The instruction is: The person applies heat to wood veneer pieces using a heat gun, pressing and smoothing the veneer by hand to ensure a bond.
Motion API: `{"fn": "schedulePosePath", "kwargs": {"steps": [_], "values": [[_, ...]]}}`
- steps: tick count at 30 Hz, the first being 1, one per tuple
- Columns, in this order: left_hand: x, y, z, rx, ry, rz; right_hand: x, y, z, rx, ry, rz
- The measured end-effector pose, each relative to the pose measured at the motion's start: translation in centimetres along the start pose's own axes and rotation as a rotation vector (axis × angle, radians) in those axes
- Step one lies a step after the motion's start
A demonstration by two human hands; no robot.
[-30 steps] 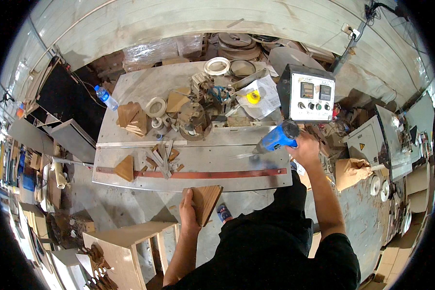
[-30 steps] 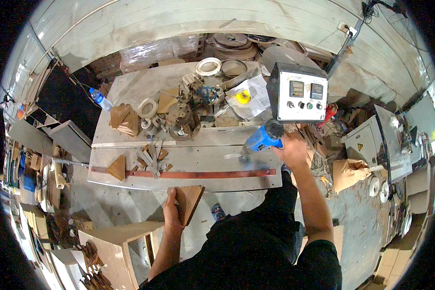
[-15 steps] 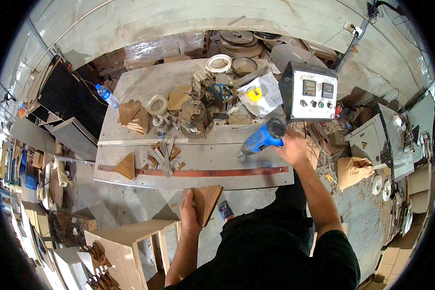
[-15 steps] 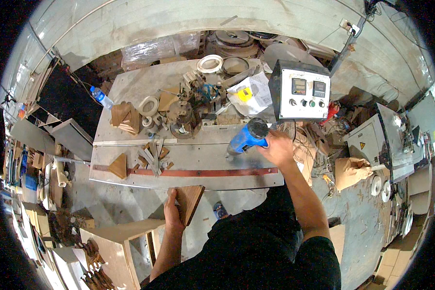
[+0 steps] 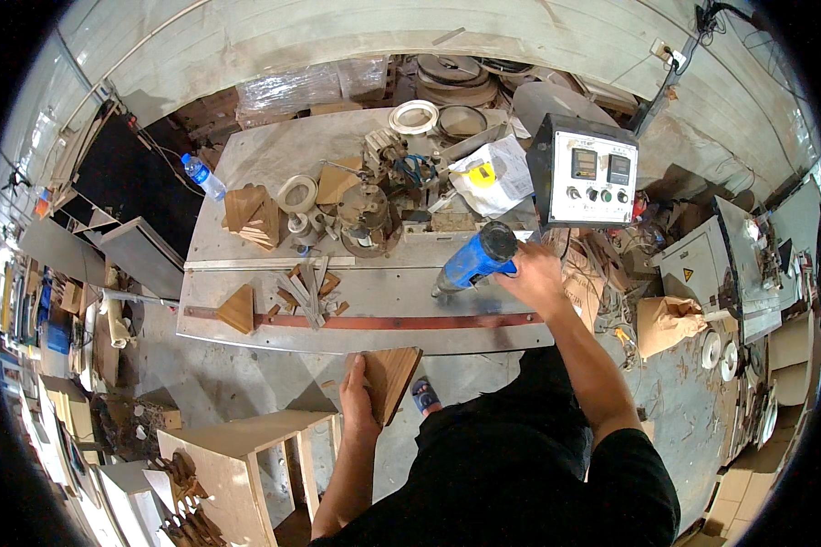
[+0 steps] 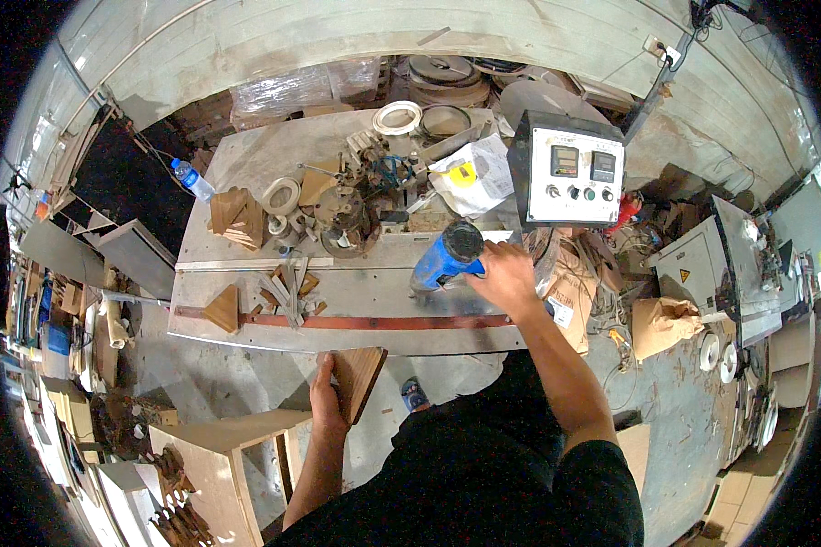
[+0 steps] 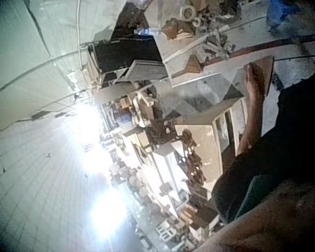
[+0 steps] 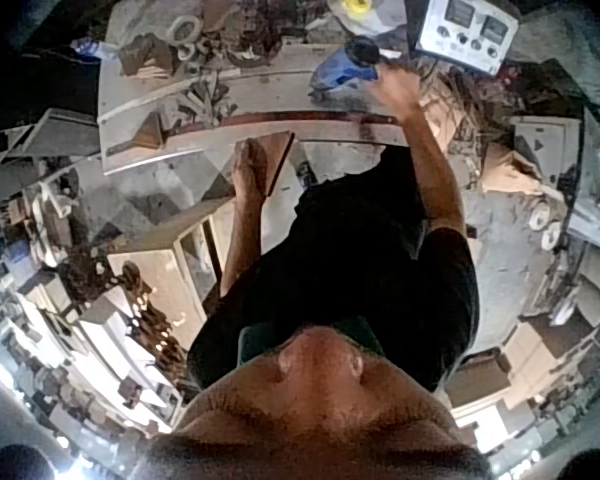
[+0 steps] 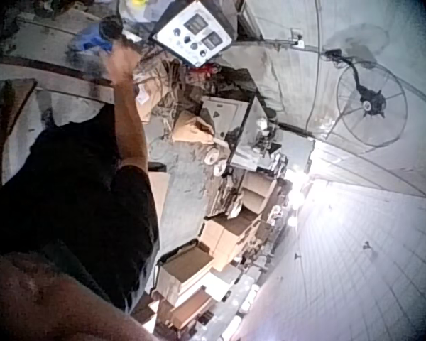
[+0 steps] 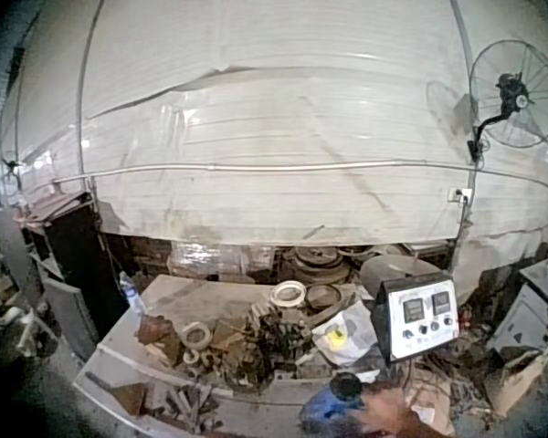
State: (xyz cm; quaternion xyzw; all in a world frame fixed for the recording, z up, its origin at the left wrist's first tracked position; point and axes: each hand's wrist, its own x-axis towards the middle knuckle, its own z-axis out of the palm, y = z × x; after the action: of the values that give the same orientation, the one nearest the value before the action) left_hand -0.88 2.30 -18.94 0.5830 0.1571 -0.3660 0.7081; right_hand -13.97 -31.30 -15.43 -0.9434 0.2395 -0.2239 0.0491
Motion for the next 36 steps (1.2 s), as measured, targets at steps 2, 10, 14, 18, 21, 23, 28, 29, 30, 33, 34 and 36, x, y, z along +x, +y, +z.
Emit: {"fn": "schedulePosePath", "kwargs": {"steps": [2,10,14,18,21,23,28,29,30,33,34,36], "values": [[0.2,-0.2,0.0,-0.009,0.002,0.009,0.0,0.0,0.0,0.012,0.022,-0.007],[1.1,-1.4,-1.0,0.005,0.010,-0.039,-0.9,1.6,-1.1,-0.044,0.009,0.024],[0.6,-1.0,0.1,-0.034,-0.044,-0.018,-1.8,3.2,-1.9,-0.089,0.038,0.043],[0.9,-1.3,0.2,-0.046,-0.073,-0.024,-2.7,4.8,-3.0,-0.124,0.007,0.074],[1.1,-1.5,0.1,-0.029,-0.060,-0.018,-3.2,5.9,-3.4,-0.120,0.038,0.074],[1.3,-1.4,0.1,-0.038,-0.066,-0.011,-3.3,6.5,-3.8,-0.109,0.053,0.058],[1.5,-1.1,0.0,-0.117,-0.087,-0.027,-1.8,6.4,-3.8,-0.133,-0.064,0.357],[1.8,-1.3,-0.3,-0.116,-0.092,-0.029,-1.1,6.2,-3.5,-0.128,-0.116,0.461],[2.1,-1.4,-0.6,-0.115,-0.098,-0.032,-0.4,6.2,-3.2,-0.054,-0.118,0.462],[2.3,-1.4,-0.9,-0.123,-0.104,-0.034,2.3,6.4,-1.8,0.207,-0.177,0.498],[2.2,-1.2,-0.7,-0.128,-0.106,-0.033,2.8,7.4,-0.4,0.277,-0.187,0.489],[2.0,-1.0,-0.3,-0.133,-0.110,-0.012,3.8,9.2,2.4,0.416,-0.208,0.469]]}}
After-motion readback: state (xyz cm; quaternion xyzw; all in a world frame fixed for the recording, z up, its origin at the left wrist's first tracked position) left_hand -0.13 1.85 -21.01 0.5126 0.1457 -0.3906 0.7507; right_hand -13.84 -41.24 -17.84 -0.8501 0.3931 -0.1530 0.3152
